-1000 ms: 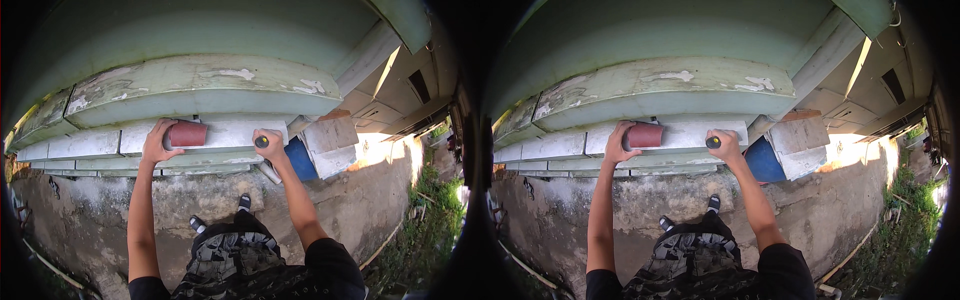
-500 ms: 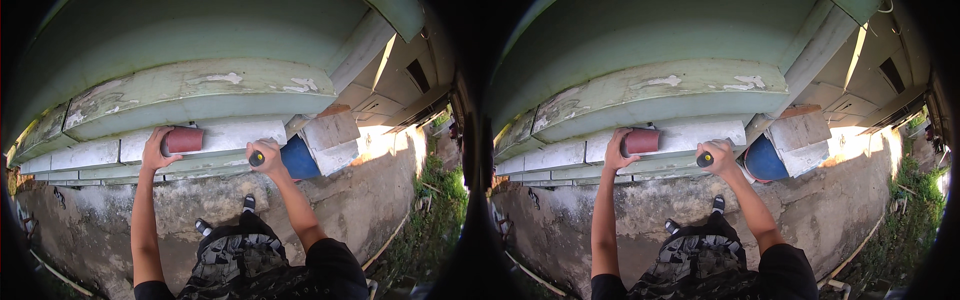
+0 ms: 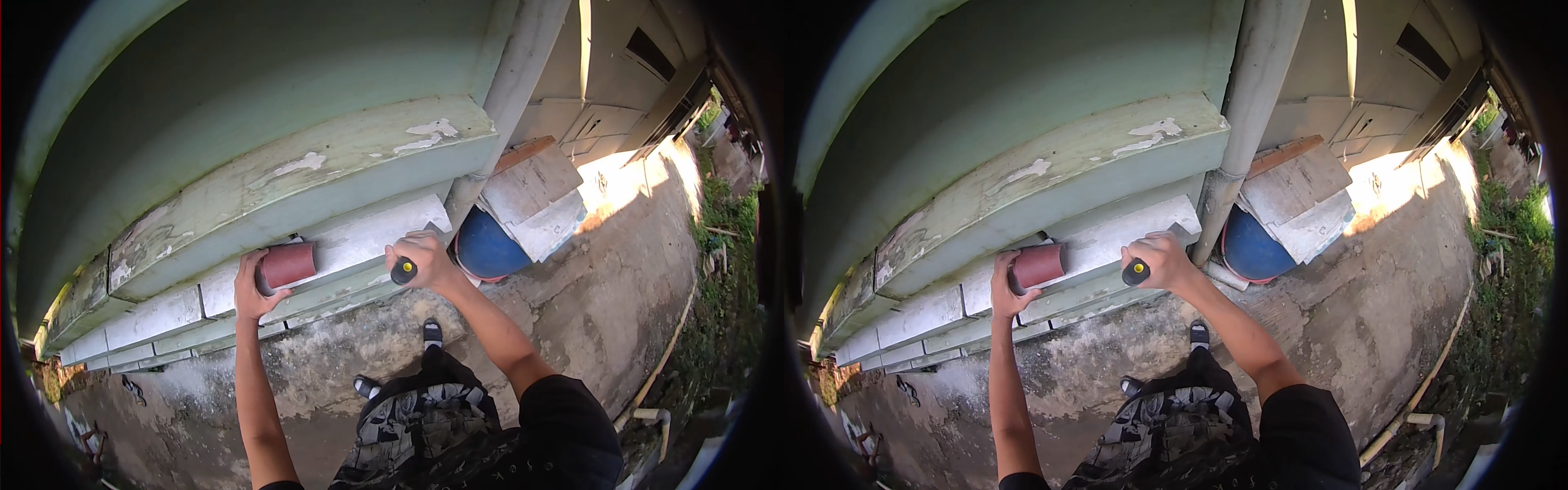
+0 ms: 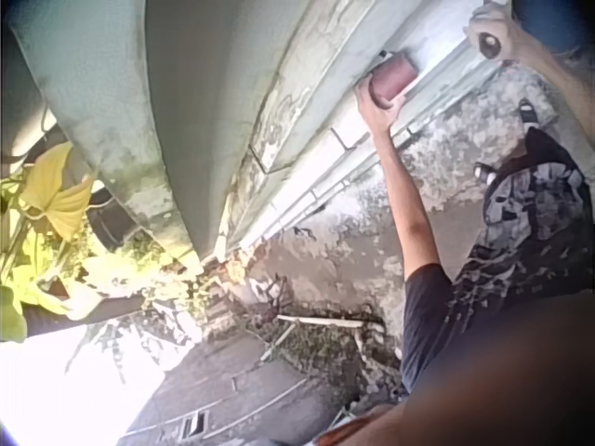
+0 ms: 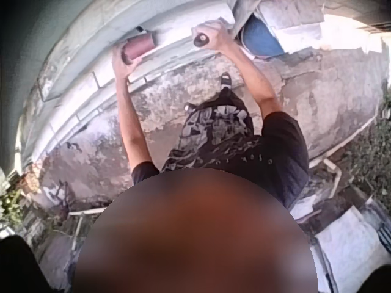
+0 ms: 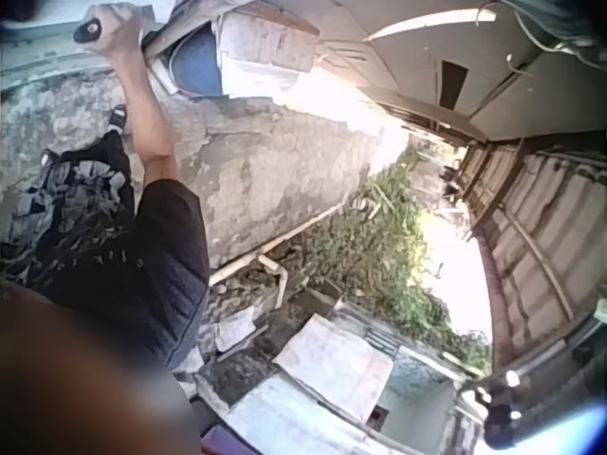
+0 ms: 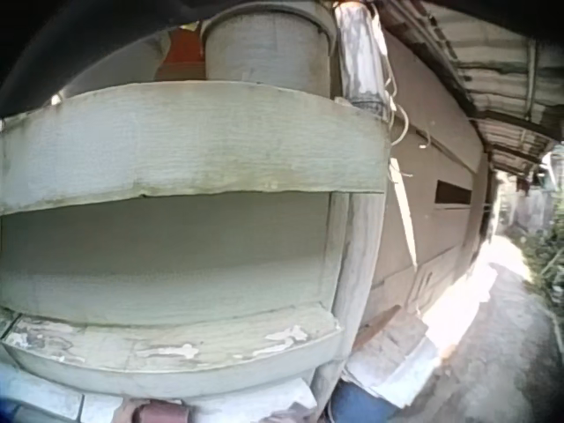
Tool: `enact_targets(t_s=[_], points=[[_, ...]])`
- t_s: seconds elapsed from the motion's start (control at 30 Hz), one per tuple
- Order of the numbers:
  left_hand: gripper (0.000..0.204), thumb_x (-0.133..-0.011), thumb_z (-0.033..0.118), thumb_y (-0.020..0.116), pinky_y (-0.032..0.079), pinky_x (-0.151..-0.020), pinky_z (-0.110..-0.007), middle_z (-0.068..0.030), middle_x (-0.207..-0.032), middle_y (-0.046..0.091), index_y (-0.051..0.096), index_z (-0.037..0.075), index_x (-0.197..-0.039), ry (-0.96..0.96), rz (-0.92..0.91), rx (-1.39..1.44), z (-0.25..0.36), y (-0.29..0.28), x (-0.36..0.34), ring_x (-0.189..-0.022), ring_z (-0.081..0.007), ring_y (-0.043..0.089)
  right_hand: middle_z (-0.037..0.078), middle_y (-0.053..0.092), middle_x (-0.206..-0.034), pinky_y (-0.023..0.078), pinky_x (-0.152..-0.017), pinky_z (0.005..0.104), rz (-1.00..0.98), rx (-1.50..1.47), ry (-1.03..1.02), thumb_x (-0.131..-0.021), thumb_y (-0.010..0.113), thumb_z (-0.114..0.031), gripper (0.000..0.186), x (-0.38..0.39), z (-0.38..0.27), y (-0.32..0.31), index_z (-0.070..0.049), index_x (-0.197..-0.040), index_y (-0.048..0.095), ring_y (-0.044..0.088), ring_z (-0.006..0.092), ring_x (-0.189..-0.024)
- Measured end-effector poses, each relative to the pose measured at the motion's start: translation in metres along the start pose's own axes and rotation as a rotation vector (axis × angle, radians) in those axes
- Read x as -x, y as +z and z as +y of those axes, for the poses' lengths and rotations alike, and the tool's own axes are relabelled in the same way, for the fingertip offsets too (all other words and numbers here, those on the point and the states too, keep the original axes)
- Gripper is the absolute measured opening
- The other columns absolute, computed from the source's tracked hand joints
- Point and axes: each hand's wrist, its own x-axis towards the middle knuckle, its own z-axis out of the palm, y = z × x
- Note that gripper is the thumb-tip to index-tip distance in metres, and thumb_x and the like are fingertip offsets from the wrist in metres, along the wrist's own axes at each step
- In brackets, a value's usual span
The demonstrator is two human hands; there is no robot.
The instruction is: Scraping and smoothing a wall ledge using a putty knife and sandpaper.
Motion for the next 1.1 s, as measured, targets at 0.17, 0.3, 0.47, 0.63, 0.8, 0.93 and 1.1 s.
enact_targets(t_s=[0.17, 0.3, 0.47, 0.63, 0.8, 0.93, 1.1], points=[[0.092, -0.059, 0.054, 0.088, 0.05, -0.091, -0.045, -0.0194, -0.117, 0.059, 0.056, 0.004, -0.129, 0.013, 0.021, 0.024, 0.001, 0.005, -0.004, -0.105, -0.0386, 0.061, 0.01, 0.062, -0.061, 0.046, -0.05, 0.0401, -0.028, -0.049, 0.105, -0.069, 0.073, -0.005, 0.013, 0.003, 0.051, 0.016, -0.01, -0.068, 0.06, 0.061, 0.0332, -0.055], [0.093, -0.062, 0.059, 0.086, 0.05, -0.091, -0.045, -0.0202, -0.116, 0.058, 0.055, 0.003, -0.129, 0.016, 0.006, 0.02, 0.001, 0.006, -0.004, -0.104, -0.0389, 0.061, 0.009, 0.064, -0.064, 0.048, -0.055, 0.0414, -0.013, -0.049, 0.037, -0.063, 0.072, -0.008, 0.013, 0.004, 0.036, 0.016, -0.013, -0.074, 0.065, 0.063, 0.0329, -0.059], [0.093, -0.063, 0.056, 0.087, 0.05, -0.091, -0.044, -0.0199, -0.118, 0.056, 0.053, 0.002, -0.131, 0.044, 0.003, 0.015, -0.003, 0.007, 0.001, -0.106, -0.0372, 0.06, 0.009, 0.062, -0.061, 0.048, -0.054, 0.0412, -0.093, -0.054, 0.065, -0.064, 0.074, -0.01, 0.014, 0.009, 0.041, 0.021, -0.013, -0.072, 0.063, 0.063, 0.032, -0.058], [0.092, -0.063, 0.051, 0.088, 0.05, -0.093, -0.044, -0.0189, -0.119, 0.056, 0.052, 0.001, -0.131, 0.036, 0.012, 0.08, 0.003, 0.008, -0.001, -0.107, -0.035, 0.06, 0.009, 0.066, -0.066, 0.052, -0.058, 0.0431, -0.054, -0.026, 0.128, -0.065, 0.074, -0.012, 0.011, 0.006, 0.049, 0.023, -0.012, -0.073, 0.067, 0.066, 0.0333, -0.063], [0.093, -0.062, 0.052, 0.088, 0.05, -0.092, -0.044, -0.0185, -0.119, 0.056, 0.052, 0.001, -0.13, 0.038, 0.027, 0.076, -0.003, 0.009, -0.001, -0.107, -0.0348, 0.06, 0.011, 0.066, -0.066, 0.053, -0.062, 0.0427, -0.004, -0.157, 0.027, -0.065, 0.073, -0.013, 0.013, -0.004, 0.017, 0.034, -0.012, -0.077, 0.068, 0.067, 0.0341, -0.065], [0.093, -0.062, 0.053, 0.088, 0.049, -0.092, -0.044, -0.0185, -0.119, 0.056, 0.052, 0.001, -0.13, 0.05, 0.016, 0.06, -0.002, 0.008, -0.004, -0.107, -0.0345, 0.06, 0.007, 0.061, -0.06, 0.049, -0.054, 0.0418, -0.067, 0.068, 0.067, -0.062, 0.074, -0.005, 0.017, 0.004, 0.065, 0.03, -0.011, -0.068, 0.06, 0.063, 0.0299, -0.057], [0.093, -0.062, 0.055, 0.087, 0.049, -0.093, -0.044, -0.0189, -0.119, 0.056, 0.053, 0.001, -0.13, 0.045, 0.025, 0.086, -0.001, 0.01, 0.001, -0.107, -0.0352, 0.059, 0.009, 0.069, -0.072, 0.054, -0.069, 0.0458, -0.055, -0.148, 0.084, -0.062, 0.076, -0.016, 0.021, 0.006, 0.039, 0.033, -0.013, -0.082, 0.07, 0.068, 0.0325, -0.071]])
